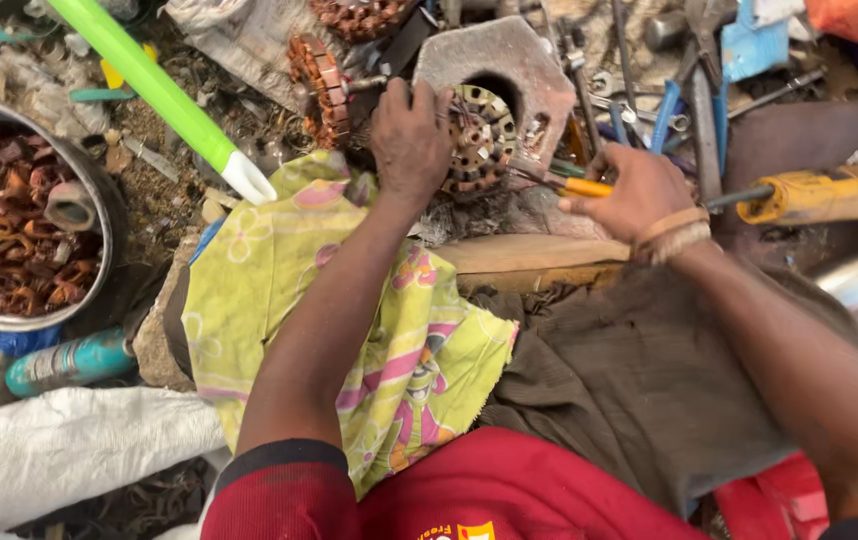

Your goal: The person uses pliers to pull and remove copper wire coils from a stator component. The removed copper pieces are placed into a nearby metal bowl.

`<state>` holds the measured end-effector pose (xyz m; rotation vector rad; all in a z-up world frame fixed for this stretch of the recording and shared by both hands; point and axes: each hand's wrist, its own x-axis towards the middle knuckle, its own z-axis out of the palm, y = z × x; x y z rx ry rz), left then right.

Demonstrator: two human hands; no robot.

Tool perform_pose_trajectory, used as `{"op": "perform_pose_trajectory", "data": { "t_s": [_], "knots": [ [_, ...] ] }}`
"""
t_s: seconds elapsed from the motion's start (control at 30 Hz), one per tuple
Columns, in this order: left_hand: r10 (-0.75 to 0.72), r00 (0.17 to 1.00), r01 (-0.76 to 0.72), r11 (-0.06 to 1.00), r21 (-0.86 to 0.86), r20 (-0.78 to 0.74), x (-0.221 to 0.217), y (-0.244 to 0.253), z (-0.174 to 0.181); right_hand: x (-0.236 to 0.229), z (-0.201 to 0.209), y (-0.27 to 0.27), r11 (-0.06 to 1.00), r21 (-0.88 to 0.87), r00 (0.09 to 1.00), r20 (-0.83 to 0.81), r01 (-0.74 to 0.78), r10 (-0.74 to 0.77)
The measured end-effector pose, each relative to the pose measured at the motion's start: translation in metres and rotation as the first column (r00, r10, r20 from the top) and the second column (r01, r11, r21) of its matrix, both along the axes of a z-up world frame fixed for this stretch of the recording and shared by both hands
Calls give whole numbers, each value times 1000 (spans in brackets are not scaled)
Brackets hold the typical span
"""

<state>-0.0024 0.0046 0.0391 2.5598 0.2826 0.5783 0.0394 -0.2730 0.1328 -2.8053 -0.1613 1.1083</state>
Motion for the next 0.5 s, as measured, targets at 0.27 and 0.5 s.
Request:
{"op": "perform_pose_trajectory", "data": {
  "t_s": [0.27,0.5],
  "knots": [
    [26,997,-32,996,-85,-70,-10,1,-11,5,-10,21,972,137,980,-11,-193,197],
    [10,982,-46,980,-194,-186,-12,1,-18,-24,-9,17,992,-28,992,21,-127,128]
  ]
}}
